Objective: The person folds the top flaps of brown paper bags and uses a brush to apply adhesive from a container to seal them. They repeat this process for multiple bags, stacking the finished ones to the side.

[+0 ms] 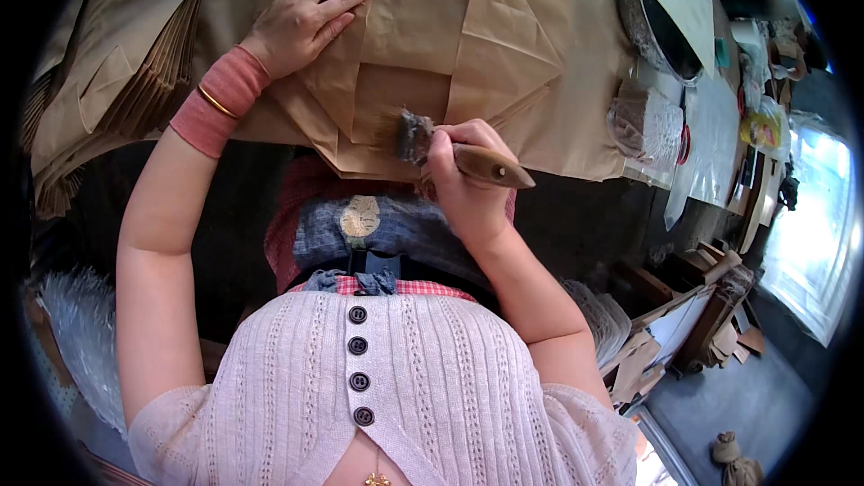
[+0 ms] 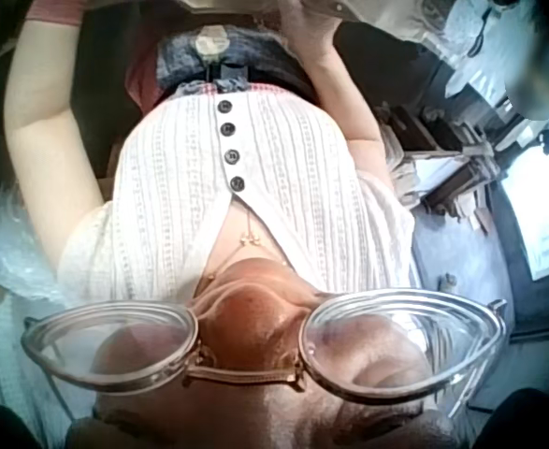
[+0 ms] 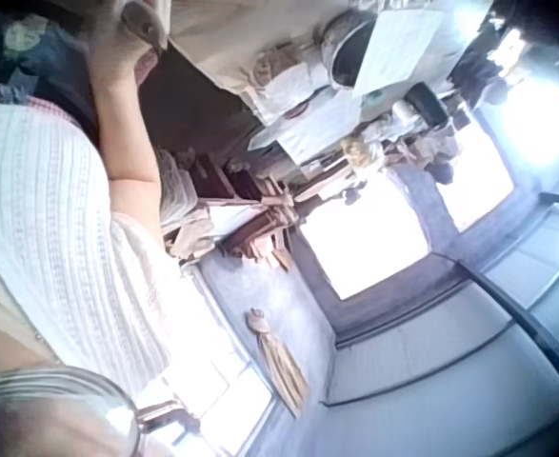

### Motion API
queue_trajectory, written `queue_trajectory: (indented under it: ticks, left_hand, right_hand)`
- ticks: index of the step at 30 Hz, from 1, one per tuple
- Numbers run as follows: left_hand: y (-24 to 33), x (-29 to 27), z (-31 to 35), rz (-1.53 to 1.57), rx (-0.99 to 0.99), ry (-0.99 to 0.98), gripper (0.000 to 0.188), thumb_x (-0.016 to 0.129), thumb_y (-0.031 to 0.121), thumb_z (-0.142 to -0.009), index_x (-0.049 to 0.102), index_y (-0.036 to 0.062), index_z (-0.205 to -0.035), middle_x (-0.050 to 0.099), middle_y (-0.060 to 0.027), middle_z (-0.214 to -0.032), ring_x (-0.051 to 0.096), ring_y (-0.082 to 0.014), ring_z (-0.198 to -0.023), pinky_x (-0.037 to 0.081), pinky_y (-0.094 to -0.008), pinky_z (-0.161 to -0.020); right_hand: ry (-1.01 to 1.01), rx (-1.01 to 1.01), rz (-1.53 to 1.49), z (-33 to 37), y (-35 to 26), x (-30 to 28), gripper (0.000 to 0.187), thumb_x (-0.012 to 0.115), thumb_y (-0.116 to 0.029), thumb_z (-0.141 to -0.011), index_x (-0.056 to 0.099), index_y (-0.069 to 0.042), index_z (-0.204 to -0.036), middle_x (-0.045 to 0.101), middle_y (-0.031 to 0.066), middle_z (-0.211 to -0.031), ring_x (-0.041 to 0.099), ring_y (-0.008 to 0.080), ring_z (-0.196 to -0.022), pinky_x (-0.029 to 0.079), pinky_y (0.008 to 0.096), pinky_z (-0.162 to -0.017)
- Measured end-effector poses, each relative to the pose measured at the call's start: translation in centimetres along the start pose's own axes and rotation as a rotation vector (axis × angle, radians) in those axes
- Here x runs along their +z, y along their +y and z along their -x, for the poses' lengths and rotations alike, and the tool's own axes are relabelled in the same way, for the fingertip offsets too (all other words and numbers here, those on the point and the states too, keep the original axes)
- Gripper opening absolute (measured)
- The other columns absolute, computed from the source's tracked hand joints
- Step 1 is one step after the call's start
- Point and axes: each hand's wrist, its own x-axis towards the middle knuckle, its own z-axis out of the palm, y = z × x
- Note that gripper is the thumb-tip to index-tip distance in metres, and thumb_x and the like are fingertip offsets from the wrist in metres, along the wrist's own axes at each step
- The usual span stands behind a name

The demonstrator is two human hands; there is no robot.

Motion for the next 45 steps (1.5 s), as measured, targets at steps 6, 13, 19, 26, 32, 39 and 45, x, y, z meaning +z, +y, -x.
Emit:
queue_trajectory:
  ticks: [6, 13, 19, 26, 32, 39, 45]
  left_hand:
    - [-0.1, 0.2, 0.2, -0.056, 0.014, 0.006, 0.037, 0.056, 0.017, -0.093, 0.057, 0.0092, -0.129, 0.050, -0.0167, -0.137, 0.047, -0.0333, -0.127, 0.037, -0.0420, -0.108]
    - [0.3, -0.4, -0.5, -0.032, 0.007, -0.006, 0.037, 0.056, 0.015, -0.091, 0.058, 0.0068, -0.128, 0.051, -0.0180, -0.135, 0.047, -0.0343, -0.127, 0.037, -0.0434, -0.108]
    - [1.2, -1.8, -0.7, -0.010, -0.024, -0.072, 0.037, 0.056, 0.013, -0.089, 0.059, 0.0054, -0.125, 0.052, -0.0203, -0.134, 0.046, -0.0367, -0.127, 0.035, -0.0466, -0.109]
    - [1.3, -2.1, -1.4, 0.014, -0.038, -0.112, 0.037, 0.055, 0.013, -0.089, 0.060, 0.0056, -0.125, 0.050, -0.0201, -0.135, 0.045, -0.0370, -0.127, 0.033, -0.0467, -0.110]
    - [1.2, -2.1, -1.3, 0.076, -0.050, -0.037, 0.037, 0.062, 0.016, -0.085, 0.061, 0.0054, -0.120, 0.055, -0.0195, -0.124, 0.049, -0.0361, -0.121, 0.036, -0.0467, -0.107]
    - [1.5, -1.6, -0.5, 0.145, -0.198, 0.005, 0.031, 0.067, 0.019, -0.081, 0.055, -0.0004, -0.102, 0.051, -0.0211, -0.120, 0.048, -0.0395, -0.120, 0.041, -0.0446, -0.101]
    - [1.5, -1.9, -0.8, 0.175, -0.192, -0.005, 0.032, 0.067, 0.014, -0.081, 0.053, 0.0003, -0.106, 0.054, -0.0200, -0.117, 0.050, -0.0392, -0.118, 0.042, -0.0446, -0.099]
  right_hand:
    - [-0.180, 0.063, -0.024, -0.8, -5.7, -5.9, 0.002, 0.067, -0.002, -0.079, 0.068, 0.000, -0.079, 0.065, 0.0096, -0.074, 0.061, 0.0165, -0.066, 0.048, 0.0284, -0.062]
    - [-0.564, -0.729, 0.482, -1.6, -2.2, -5.1, 0.022, 0.070, -0.006, -0.077, 0.065, -0.003, -0.098, 0.061, 0.0106, -0.087, 0.063, 0.0249, -0.073, 0.052, 0.0345, -0.060]
    - [-0.351, -0.431, -0.081, -10.1, -4.8, -7.8, 0.014, 0.073, -0.002, -0.078, 0.068, -0.001, -0.091, 0.068, 0.0083, -0.085, 0.065, 0.0158, -0.069, 0.052, 0.0278, -0.063]
    - [-0.097, -0.062, 0.144, -20.9, 1.8, -4.1, 0.016, 0.071, -0.013, -0.082, 0.070, 0.003, -0.086, 0.068, 0.0078, -0.071, 0.062, 0.0103, -0.064, 0.051, 0.0261, -0.062]
    - [-0.018, -0.218, 0.059, -23.2, 0.1, -2.4, 0.015, 0.072, -0.013, -0.081, 0.071, 0.002, -0.084, 0.069, 0.0076, -0.070, 0.062, 0.0081, -0.063, 0.050, 0.0255, -0.058]
    - [-0.306, -0.008, -0.181, -20.7, -3.1, 5.4, 0.012, 0.070, -0.011, -0.083, 0.069, 0.002, -0.083, 0.068, 0.0049, -0.070, 0.062, 0.0088, -0.064, 0.052, 0.0249, -0.057]
    - [-0.233, -0.064, 0.253, -24.7, -3.1, 6.3, 0.030, 0.070, -0.026, -0.073, 0.067, 0.004, -0.075, 0.067, 0.0166, -0.073, 0.066, 0.0294, -0.068, 0.054, 0.0387, -0.067]
